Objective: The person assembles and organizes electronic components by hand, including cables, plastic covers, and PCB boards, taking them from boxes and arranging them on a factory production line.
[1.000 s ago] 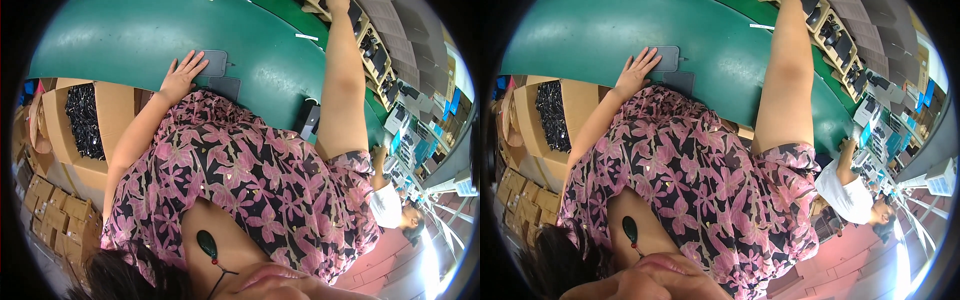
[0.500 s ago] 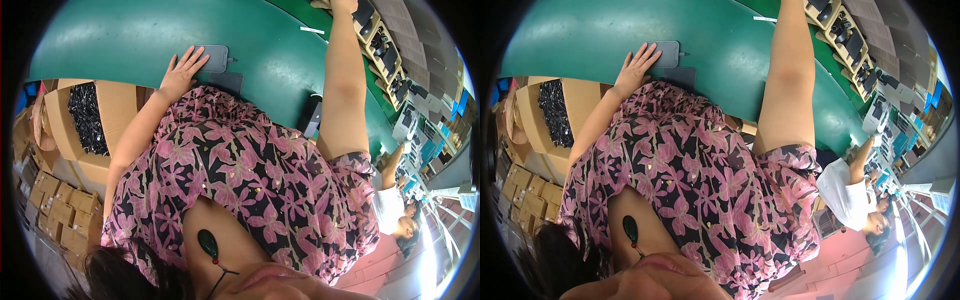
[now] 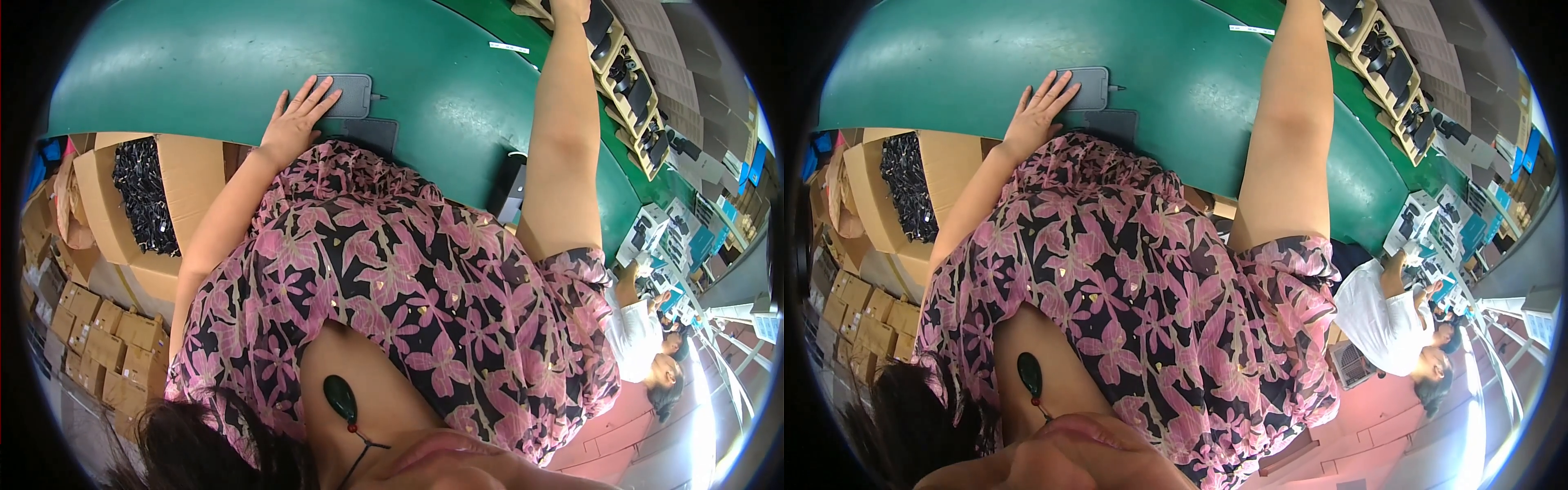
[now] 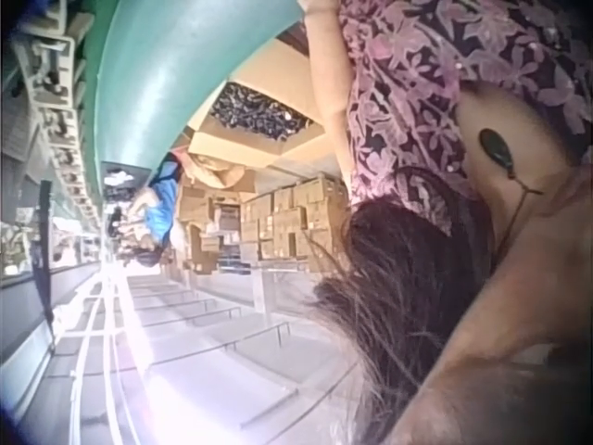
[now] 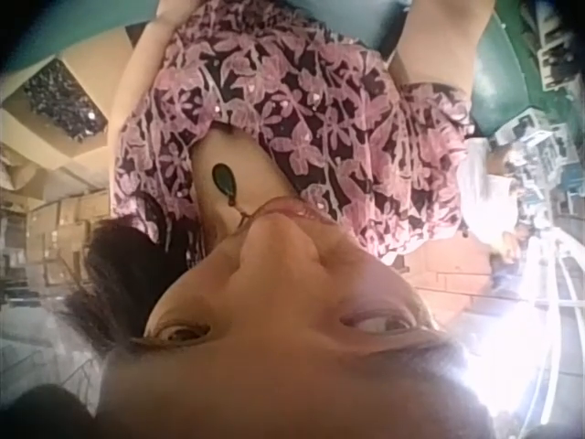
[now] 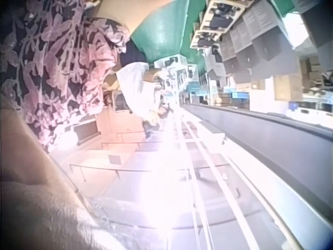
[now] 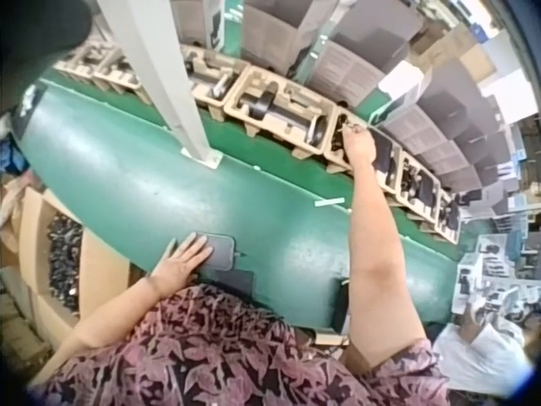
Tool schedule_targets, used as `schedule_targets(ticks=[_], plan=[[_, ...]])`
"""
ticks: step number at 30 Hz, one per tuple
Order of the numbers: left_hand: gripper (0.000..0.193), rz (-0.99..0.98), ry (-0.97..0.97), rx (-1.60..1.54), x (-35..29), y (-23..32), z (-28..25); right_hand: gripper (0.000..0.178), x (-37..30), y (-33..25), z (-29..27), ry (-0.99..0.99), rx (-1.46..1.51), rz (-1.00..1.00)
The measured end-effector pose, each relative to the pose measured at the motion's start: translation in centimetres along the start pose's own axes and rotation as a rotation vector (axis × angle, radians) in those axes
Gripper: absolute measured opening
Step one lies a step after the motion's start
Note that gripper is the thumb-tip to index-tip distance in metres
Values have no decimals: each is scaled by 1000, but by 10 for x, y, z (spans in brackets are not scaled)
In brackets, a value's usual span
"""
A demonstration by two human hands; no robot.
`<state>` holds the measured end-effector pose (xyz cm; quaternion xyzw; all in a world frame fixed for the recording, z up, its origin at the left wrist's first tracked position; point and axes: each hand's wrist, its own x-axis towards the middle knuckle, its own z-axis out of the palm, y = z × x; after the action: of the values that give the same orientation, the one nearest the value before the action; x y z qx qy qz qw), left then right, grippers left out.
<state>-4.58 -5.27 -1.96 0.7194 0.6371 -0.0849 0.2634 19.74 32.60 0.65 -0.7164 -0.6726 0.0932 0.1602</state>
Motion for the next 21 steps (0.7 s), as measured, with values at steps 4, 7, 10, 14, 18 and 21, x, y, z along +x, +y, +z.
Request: schedule_targets(ticks=[4,7,10,14,18,21], plan=[[76,-5,-3,-3,-1,-1,0,37,4,-1,-8,-153,92,-27],[75,8,2,1,2,0,-2,32,29,15,-8,-382,330,9],[74,1,-5,-5,1,-1,-2,28,22,8,-2,-147,-171,-118],[72,16,6,-8,2,-3,-1,27,-4,18,13,254,-80,-144],[72,38,10,65,5,-6,-4,21,-69,5,-7,367,147,-481],[72,68,105,56,16,-8,1,13,-156,-9,-8,290,96,-670]])
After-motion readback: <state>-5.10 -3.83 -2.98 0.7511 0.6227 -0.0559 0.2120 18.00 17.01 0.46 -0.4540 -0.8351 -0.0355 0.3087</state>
